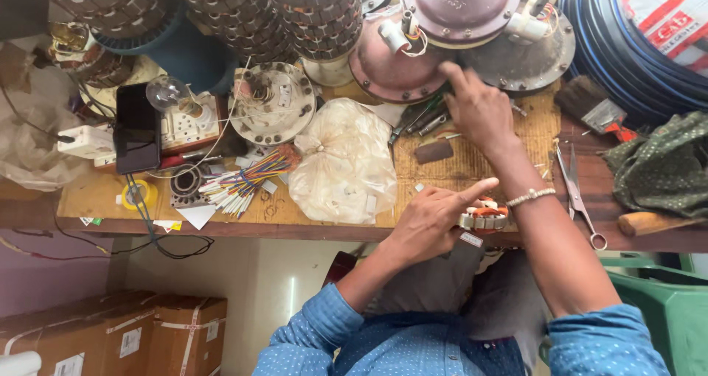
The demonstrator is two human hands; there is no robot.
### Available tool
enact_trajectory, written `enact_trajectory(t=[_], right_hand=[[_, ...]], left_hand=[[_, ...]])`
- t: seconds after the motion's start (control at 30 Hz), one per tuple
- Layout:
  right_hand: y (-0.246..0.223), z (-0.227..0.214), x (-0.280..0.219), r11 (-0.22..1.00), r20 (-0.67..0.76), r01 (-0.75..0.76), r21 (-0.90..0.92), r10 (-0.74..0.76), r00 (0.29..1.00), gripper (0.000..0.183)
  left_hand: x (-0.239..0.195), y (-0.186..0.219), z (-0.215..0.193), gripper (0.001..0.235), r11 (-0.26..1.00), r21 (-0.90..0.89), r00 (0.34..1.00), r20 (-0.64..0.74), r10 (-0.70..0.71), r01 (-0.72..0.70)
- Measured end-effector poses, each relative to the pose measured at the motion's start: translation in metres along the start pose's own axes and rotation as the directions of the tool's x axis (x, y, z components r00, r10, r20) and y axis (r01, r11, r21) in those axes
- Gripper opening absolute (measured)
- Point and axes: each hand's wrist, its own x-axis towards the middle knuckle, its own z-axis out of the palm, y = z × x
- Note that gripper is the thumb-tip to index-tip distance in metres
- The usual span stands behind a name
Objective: The person assembles a circular electrical component by inserting small white rectangular pieces into slots around its perimeter. They use scissors to trim the pieces and a screwdriver to adjust the assembly. The work is performed at a cluttered workbench with various tools and parts visible.
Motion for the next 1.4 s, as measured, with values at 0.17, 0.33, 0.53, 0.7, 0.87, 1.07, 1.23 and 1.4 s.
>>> enact_trajectory(t=[0.17,0.33,0.53,0.7,0.87,1.07,1.23,1.4], right_hand=[[0.007,-0.004,-0.018,0.998,0.007,0.038,-0.049,-0.038,0.999,0.047],[0.015,-0.004,-0.023,0.988,-0.012,0.130,-0.081,-0.132,0.991,0.036],[0.029,-0.001,-0.014,0.949,0.145,0.288,-0.126,-0.269,0.952,0.042],[0.016,-0.027,0.000,0.917,0.219,0.366,-0.157,-0.329,0.919,0.033],[0.004,-0.049,-0.007,0.840,0.164,0.444,-0.313,-0.412,0.896,0.032],[0.014,-0.106,-0.116,0.867,0.125,-0.155,0.473,0.109,0.986,0.033],[-0.016,-0.116,-0.193,0.798,0.101,-0.133,0.587,0.091,0.991,0.030],[-0.037,-0.105,-0.200,0.875,0.008,-0.155,0.458,0.170,0.985,0.032]], left_hand=[[0.006,-0.006,-0.002,0.103,0.998,-0.060,1.000,-0.017,0.012,-0.013],[0.005,-0.009,-0.003,0.103,0.993,-0.113,0.997,-0.057,-0.049,0.042],[0.001,-0.016,0.004,0.104,0.995,-0.102,0.998,-0.053,-0.016,0.011],[0.005,-0.015,0.001,0.105,0.990,-0.142,0.997,-0.073,-0.018,0.008],[0.006,-0.022,0.009,0.105,0.971,-0.236,0.992,-0.104,-0.066,0.039],[0.006,-0.026,0.009,0.095,0.904,-0.381,0.970,-0.063,-0.237,0.196],[0.015,-0.027,0.004,0.075,0.954,-0.274,0.992,-0.018,-0.128,0.119],[0.018,-0.019,0.006,0.065,0.954,-0.263,0.987,-0.026,-0.157,0.144]])
